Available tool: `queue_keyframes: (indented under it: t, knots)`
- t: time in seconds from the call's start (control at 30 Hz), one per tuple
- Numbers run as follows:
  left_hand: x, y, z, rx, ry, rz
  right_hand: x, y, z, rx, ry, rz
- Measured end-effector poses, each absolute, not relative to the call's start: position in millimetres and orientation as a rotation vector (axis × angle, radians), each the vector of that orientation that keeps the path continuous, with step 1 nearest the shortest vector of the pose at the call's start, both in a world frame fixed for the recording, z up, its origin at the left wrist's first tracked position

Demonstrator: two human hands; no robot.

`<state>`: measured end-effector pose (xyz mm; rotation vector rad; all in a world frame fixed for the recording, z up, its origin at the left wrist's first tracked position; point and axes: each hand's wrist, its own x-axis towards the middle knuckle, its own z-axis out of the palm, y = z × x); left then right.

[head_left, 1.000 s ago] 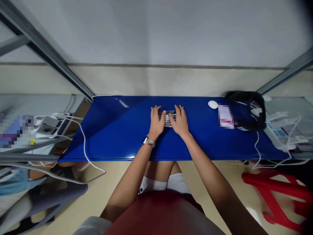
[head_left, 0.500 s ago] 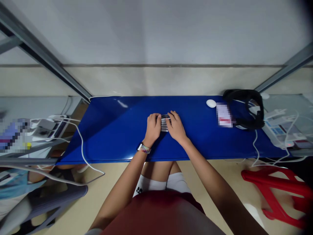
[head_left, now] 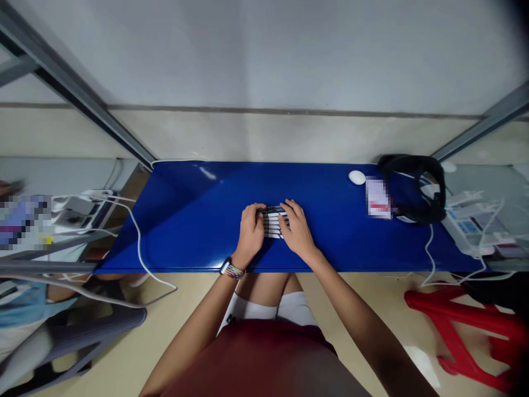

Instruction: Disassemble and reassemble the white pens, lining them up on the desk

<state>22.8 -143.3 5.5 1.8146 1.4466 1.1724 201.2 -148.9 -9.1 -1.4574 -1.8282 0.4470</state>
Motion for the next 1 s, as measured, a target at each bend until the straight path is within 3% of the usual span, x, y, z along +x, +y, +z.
queue_keyframes:
  t: [0.33, 1.0]
  knots:
    - [-19.8, -158.8, 19.6, 1.847, 1.485, 1.167, 231.8, -186.9, 19.3, -1.153, -1.970, 0.385]
    - [-21.5, -198.5, 23.3, 2.173, 1.407, 1.084, 224.4, -212.1, 13.2, -1.178, -2.114, 0.293]
